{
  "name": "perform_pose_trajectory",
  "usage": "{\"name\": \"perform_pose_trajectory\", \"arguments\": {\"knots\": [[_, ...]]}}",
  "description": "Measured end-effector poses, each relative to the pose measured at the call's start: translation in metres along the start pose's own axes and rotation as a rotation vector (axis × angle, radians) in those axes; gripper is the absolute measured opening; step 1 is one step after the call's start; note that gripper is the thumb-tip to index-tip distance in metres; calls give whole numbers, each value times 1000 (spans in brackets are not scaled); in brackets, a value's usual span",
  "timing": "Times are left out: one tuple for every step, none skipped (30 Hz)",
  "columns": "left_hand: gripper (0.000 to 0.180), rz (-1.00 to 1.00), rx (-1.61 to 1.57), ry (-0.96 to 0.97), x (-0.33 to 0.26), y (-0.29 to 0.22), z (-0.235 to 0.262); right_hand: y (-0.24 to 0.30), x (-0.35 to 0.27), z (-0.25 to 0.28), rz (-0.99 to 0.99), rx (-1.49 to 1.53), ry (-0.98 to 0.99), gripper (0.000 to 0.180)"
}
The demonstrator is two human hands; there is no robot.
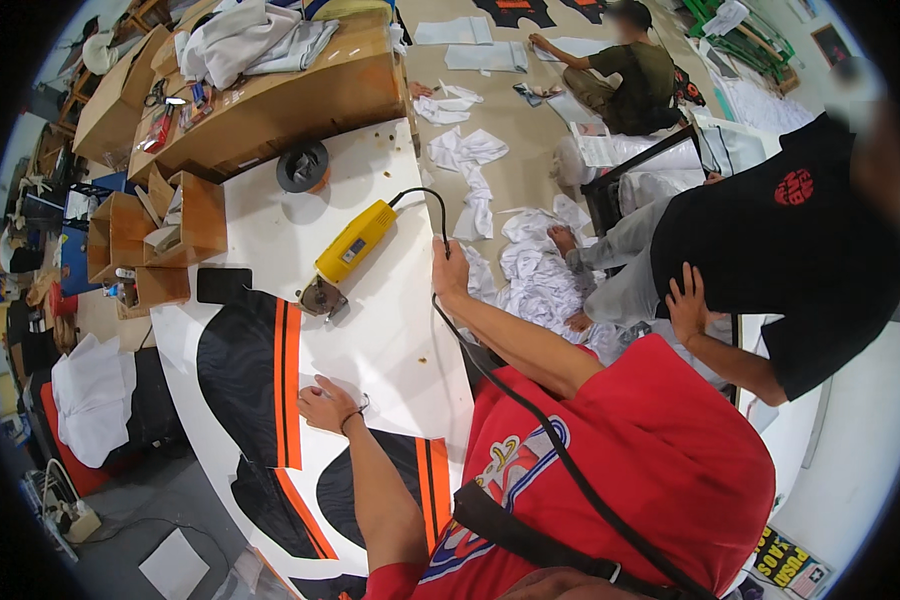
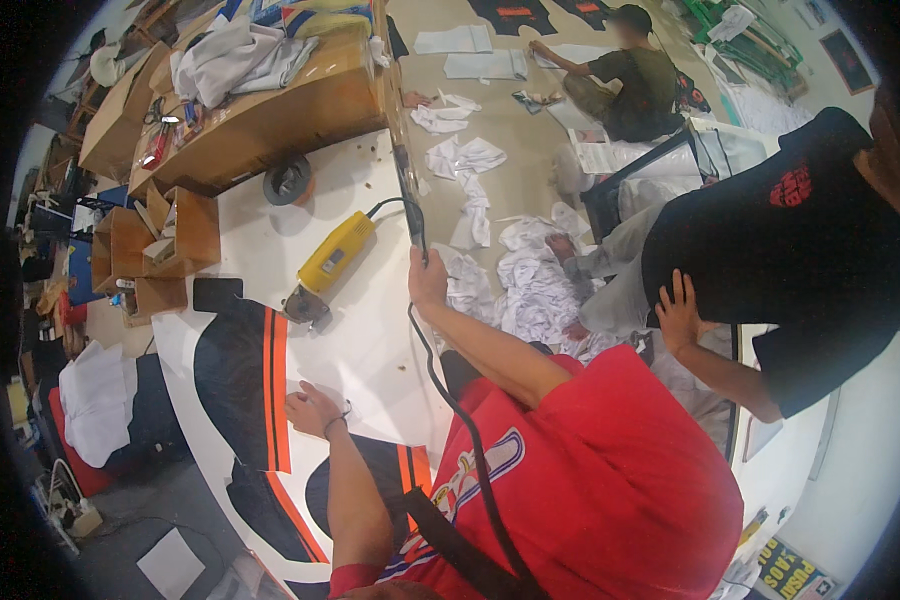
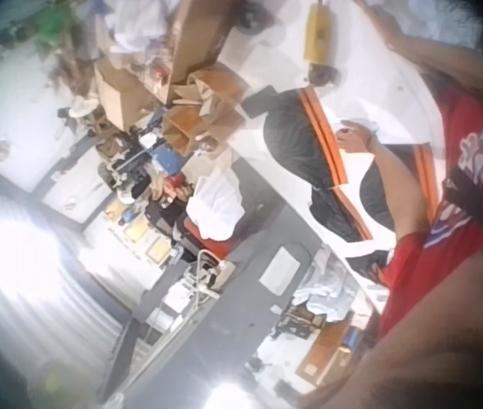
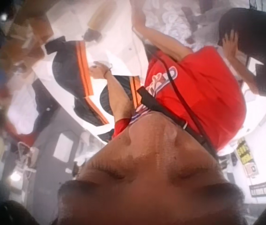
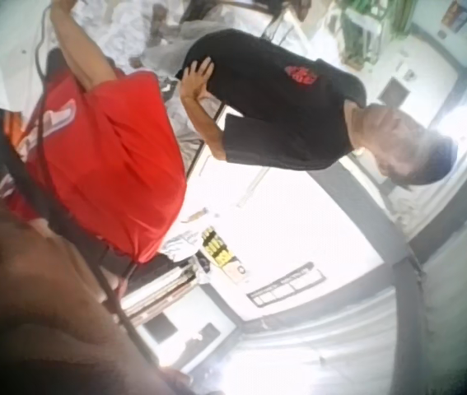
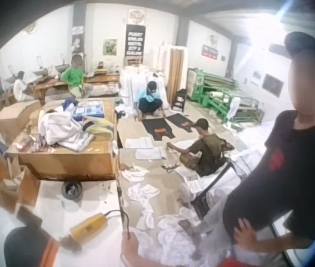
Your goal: The person assembles a black and orange jersey by placing orange stripes and white paper templates onto black fabric pieces on a table. They smooth the materials and handle a finished jersey with the number 26.
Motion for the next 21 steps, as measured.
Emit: {"name": "perform_pose_trajectory", "arguments": {"knots": [[39, -5, -15, 0, 2, 0, -1, -1, 0, 0, -9, 5, 0, 50], [40, -10, -31, 0, 0, 0, -1, -1, 3, 0, -18, 11, -1, 49], [40, -9, -28, -8, 1, -1, -1, -1, 5, -1, -28, 27, -3, 48], [41, -10, -25, -16, 0, -2, 0, -7, 6, -2, -27, 9, -4, 48], [41, -11, -22, -25, -1, -2, 1, -11, 7, -3, -26, -9, -6, 47], [41, -1, -18, -9, 0, -3, 2, -9, 8, -5, -19, -23, -7, 47], [42, 9, -13, 6, 0, -3, 4, -9, 8, -6, -33, -5, -6, 47], [42, 19, -9, 21, 0, -3, 5, -9, 6, -6, -47, 12, -3, 46], [41, 23, -16, 19, -1, -4, 6, -6, 5, -5, -58, 26, 1, 46], [41, 28, -23, 17, -1, -4, 6, -3, 3, -4, -67, 27, 6, 46], [40, 33, -30, 14, -1, -3, 6, 0, 1, -3, -75, 27, 12, 47], [40, 16, -18, 14, -1, -4, 6, 1, 1, -2, -85, 22, 17, 47], [39, -1, -5, 15, -1, -5, 6, 3, 2, -1, -80, 24, 14, 48], [39, -18, 8, 16, -1, -6, 6, 5, 2, -1, -75, 27, 12, 49], [38, -14, -7, 21, -1, -4, 6, 2, 1, 0, -74, 27, 11, 50], [38, -11, -22, 26, 0, -4, 4, -1, 2, -1, -49, 30, 2, 50], [38, -8, -37, 31, -1, -3, 3, -3, 5, -2, -25, 35, -7, 51], [38, -2, -40, 32, 0, -3, 3, -3, 7, -4, 1, 47, -19, 51], [38, 3, -44, 33, 1, -3, 4, -5, 7, -4, -1, -4, -18, 51], [38, 8, -48, 33, 1, -4, 4, -7, 7, -3, -2, -55, -18, 51], [38, 23, -44, 34, 1, -5, 6, -7, 7, -6, 1, -100, -10, 51]]}}
Point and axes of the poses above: each hand's wrist, its own x-axis towards the middle knuckle, its own z-axis out of the back of the hand, y = z × x, the point moved 3 cm from there along x, towards the middle knuckle
